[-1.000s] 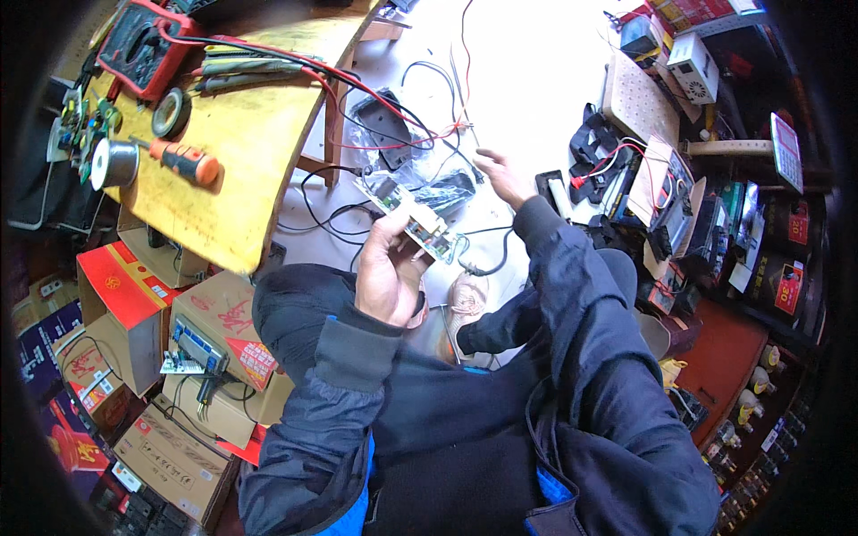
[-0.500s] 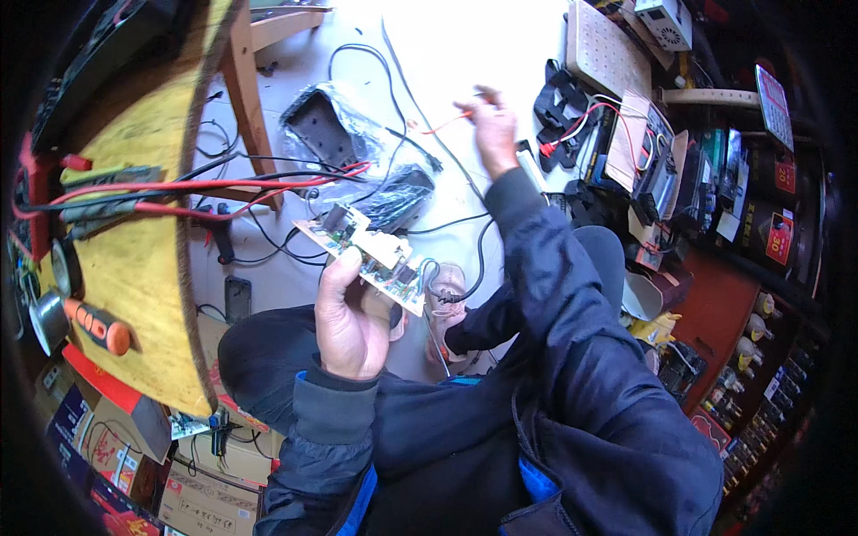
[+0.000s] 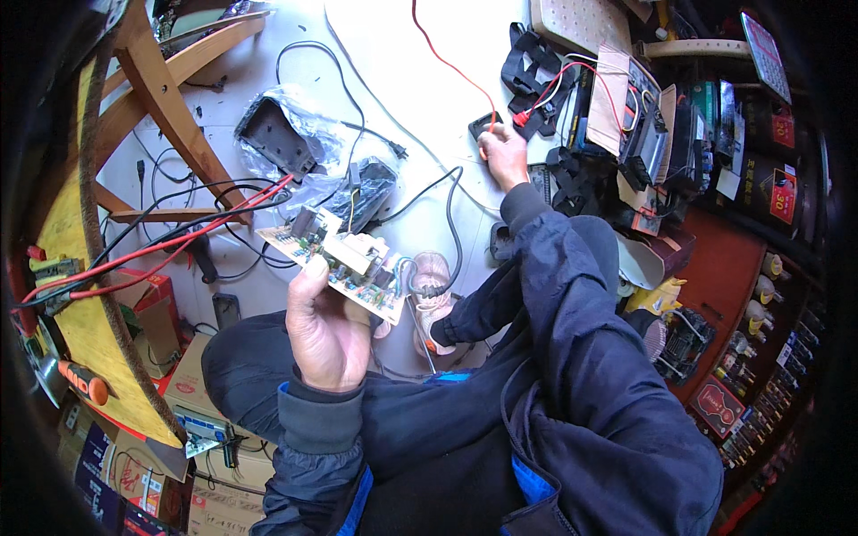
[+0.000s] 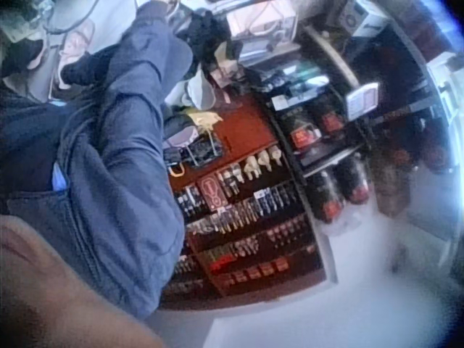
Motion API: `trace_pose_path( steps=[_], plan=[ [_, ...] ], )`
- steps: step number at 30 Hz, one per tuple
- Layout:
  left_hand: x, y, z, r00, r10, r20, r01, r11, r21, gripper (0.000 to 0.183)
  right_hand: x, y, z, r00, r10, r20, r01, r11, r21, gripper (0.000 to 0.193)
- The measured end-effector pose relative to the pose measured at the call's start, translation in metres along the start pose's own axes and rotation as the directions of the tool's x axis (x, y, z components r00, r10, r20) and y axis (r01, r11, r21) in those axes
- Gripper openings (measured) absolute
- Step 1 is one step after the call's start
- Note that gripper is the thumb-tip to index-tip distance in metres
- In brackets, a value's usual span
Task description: The person sits on the floor and uses a multimeter to test a green circuit board. They connect the multimeter probes to different points on the board, flip the board over to inspect both sides, and adjust the multimeter settings.
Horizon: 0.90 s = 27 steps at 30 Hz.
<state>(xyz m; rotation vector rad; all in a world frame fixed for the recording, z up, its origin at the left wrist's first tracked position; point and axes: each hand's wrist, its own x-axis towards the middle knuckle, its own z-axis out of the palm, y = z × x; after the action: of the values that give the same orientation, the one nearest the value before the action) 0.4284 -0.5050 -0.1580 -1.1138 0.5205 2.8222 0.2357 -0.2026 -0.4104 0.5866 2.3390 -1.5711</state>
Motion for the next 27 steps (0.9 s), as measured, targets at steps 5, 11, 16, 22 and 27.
trace_pose_path(
  steps=[5,11,16,22,27],
  plan=[
    [0.006,-0.003,0.004,0.996,0.025,-0.089,-0.028,0.999,-0.027,0.048,-0.020,0.034,0.012,0.931,-0.302,0.204,0.364,0.731,-0.578,0.028],
    [0.009,-0.003,0.011,1.000,0.006,-0.021,-0.007,0.999,-0.035,0.052,-0.014,0.039,0.002,0.760,-0.547,0.351,0.617,0.436,-0.655,0.023],
    [0.012,-0.006,0.015,0.993,0.060,-0.100,-0.063,0.998,-0.020,0.055,0.010,0.013,-0.022,0.880,-0.472,-0.041,0.292,0.608,-0.739,0.029],
    [0.012,-0.005,0.010,0.997,0.049,-0.053,-0.051,0.998,-0.038,0.054,0.039,0.006,-0.069,0.958,-0.229,-0.171,0.026,0.666,-0.745,0.035],
    [0.011,-0.005,0.009,0.993,0.077,-0.095,-0.081,0.996,-0.047,0.053,0.048,0.064,-0.082,0.964,0.167,-0.208,-0.266,0.544,-0.796,0.040]
  ],
)
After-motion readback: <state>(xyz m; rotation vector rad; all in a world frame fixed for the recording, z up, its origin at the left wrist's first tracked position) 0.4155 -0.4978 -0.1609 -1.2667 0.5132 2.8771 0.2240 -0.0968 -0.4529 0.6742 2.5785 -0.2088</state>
